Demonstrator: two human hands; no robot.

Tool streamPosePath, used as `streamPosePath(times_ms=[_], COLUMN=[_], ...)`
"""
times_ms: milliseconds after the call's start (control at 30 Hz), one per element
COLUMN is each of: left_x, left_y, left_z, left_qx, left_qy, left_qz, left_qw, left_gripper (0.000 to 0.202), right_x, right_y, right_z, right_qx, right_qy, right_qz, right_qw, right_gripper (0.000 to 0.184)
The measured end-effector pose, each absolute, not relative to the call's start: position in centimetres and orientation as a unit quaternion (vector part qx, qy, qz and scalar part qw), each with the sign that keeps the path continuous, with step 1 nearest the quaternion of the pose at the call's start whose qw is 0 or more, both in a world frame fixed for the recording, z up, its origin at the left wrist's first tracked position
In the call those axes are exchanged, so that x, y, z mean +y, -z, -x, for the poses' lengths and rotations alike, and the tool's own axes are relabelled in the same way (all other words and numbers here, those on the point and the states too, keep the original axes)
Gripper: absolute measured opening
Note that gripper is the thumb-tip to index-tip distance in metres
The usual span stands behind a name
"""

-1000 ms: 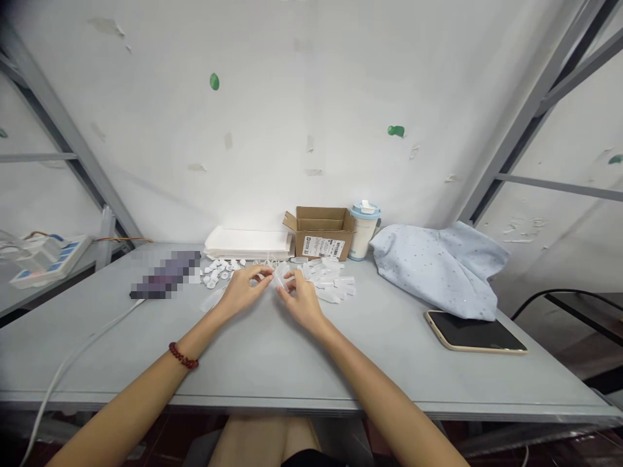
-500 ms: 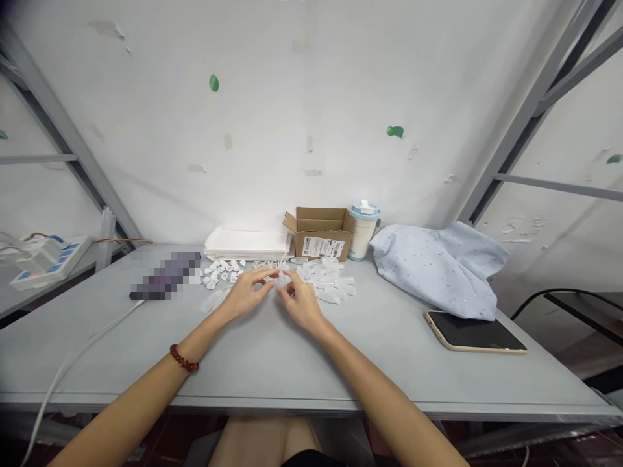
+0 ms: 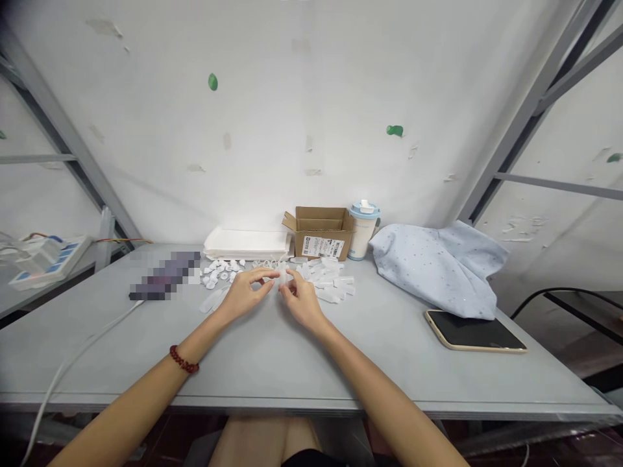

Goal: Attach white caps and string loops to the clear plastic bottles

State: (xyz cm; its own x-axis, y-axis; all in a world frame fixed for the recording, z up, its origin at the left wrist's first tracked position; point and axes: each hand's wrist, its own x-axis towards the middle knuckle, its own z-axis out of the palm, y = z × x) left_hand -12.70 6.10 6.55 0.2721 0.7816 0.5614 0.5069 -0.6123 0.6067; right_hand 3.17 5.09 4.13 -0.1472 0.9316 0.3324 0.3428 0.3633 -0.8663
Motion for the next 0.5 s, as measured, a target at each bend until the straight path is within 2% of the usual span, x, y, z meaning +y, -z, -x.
streamPosePath(times_ms=[200,500], left_x=[6.03,6.21], left_y=[-6.24,-5.81], left_z=[12.65,12.6], left_qx=[0.345,0.331], left_qy=[-0.427,-0.379], left_qz=[-0.833,-0.864], left_qw=[0.072,0.031], left_gripper=[0.03,0.034], right_x=[5.04,4.69], right_y=[-4.27,-4.82], right_z=[-3.2,-3.16], right_qx=[-0.67,-0.666], right_qy=[-0.346,-0.351], right_qz=[0.466,0.48], right_qw=[0.463,0.451], right_gripper=[0.044,0.04])
